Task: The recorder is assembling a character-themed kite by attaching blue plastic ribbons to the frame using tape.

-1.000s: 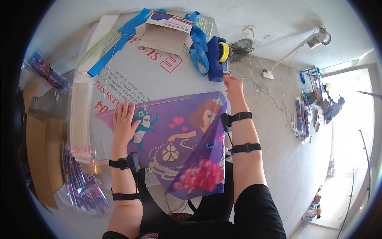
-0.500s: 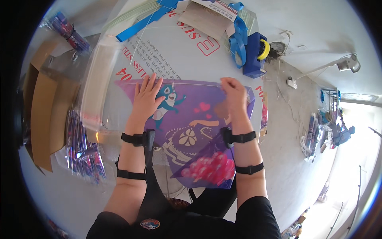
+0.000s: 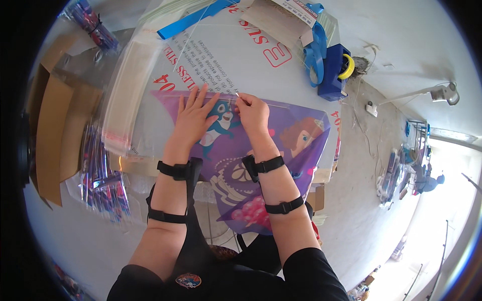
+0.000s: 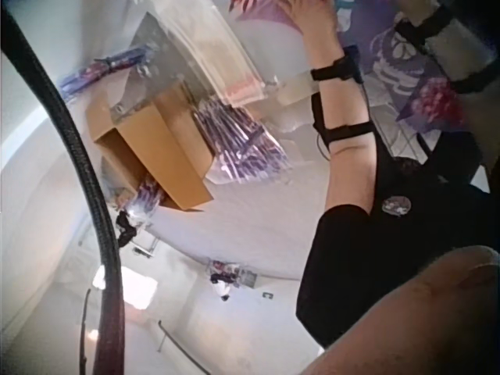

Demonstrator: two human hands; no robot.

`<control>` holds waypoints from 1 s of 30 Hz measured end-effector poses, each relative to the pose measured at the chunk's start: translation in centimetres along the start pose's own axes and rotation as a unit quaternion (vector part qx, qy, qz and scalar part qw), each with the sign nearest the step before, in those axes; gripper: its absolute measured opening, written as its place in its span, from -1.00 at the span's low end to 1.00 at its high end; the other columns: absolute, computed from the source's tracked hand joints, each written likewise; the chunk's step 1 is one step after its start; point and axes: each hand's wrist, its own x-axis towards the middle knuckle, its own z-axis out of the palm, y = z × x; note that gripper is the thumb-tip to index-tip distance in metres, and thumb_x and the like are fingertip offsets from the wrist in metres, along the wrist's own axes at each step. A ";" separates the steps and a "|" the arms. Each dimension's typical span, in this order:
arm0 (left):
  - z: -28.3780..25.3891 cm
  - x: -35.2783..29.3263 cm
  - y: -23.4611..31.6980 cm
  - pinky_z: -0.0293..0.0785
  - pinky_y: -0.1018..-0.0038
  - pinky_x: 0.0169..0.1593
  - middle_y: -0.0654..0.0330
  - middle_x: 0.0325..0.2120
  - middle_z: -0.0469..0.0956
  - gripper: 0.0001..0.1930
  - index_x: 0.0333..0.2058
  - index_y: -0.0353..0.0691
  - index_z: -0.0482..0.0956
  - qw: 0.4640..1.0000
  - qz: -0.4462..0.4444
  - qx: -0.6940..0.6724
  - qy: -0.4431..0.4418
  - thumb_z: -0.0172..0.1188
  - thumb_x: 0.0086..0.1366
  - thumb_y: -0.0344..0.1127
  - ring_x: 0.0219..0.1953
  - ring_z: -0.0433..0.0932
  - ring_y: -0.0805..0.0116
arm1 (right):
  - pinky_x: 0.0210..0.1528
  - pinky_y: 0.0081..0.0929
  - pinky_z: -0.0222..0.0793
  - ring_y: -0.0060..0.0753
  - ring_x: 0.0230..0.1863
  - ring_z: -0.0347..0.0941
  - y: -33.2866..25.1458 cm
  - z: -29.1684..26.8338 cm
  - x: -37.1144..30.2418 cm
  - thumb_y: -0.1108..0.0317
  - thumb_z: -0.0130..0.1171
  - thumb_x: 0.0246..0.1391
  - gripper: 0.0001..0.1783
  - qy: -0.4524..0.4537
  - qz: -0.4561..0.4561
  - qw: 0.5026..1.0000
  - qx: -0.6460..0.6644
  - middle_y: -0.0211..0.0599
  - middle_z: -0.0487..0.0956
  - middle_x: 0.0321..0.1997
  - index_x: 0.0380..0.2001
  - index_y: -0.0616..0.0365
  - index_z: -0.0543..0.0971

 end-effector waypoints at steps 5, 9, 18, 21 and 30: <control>0.2 0.0 0.1 -0.16 0.03 0.35 0.27 0.31 0.08 -0.40 0.19 0.21 0.33 1.000 -0.002 -0.011 0.014 0.23 0.13 -0.12 0.37 -0.03 0.22 | -0.49 -0.69 0.37 -0.62 -0.50 0.49 0.1 -0.1 0.6 0.52 0.20 0.02 -0.58 -0.011 -0.009 0.999 -0.038 -0.30 0.60 -0.44 0.00 0.28 0.44; 0.1 0.0 0.0 -0.15 0.04 0.35 0.26 0.31 0.09 -0.40 0.18 0.19 0.34 1.000 -0.006 -0.018 0.014 0.23 0.12 -0.12 0.36 -0.02 0.22 | -0.51 -0.67 0.38 -0.60 -0.51 0.51 -0.4 0.1 0.5 0.53 0.22 -0.01 -0.62 -0.002 -0.008 0.999 -0.048 -0.30 0.60 -0.48 -0.10 0.28 0.38; 0.4 -0.1 -0.1 -0.15 0.04 0.35 0.26 0.30 0.11 -0.39 0.17 0.19 0.35 0.999 -0.002 -0.026 0.030 0.25 0.10 -0.12 0.36 0.00 0.23 | -0.57 -0.66 0.40 -0.55 -0.55 0.53 -0.6 0.2 0.9 0.52 0.25 -0.05 -0.62 0.002 -0.008 0.996 -0.092 -0.26 0.60 -0.50 -0.18 0.29 0.33; 0.3 0.0 0.0 -0.15 0.04 0.35 0.27 0.30 0.12 -0.39 0.16 0.19 0.37 0.999 -0.002 -0.026 0.033 0.27 0.08 -0.13 0.35 0.01 0.23 | -0.57 -0.65 0.41 -0.53 -0.56 0.54 -0.7 0.2 1.2 0.52 0.26 -0.06 -0.61 0.002 -0.003 0.995 -0.097 -0.24 0.60 -0.50 -0.19 0.31 0.31; 0.4 -0.1 0.0 -0.12 0.04 0.34 0.25 0.29 0.13 -0.38 0.15 0.17 0.38 0.998 0.003 -0.035 0.045 0.29 0.06 -0.15 0.34 0.03 0.23 | -0.56 -0.61 0.43 -0.49 -0.57 0.55 -1.1 0.0 1.4 0.53 0.26 -0.09 -0.60 -0.007 0.026 0.994 -0.105 -0.23 0.57 -0.51 -0.21 0.31 0.30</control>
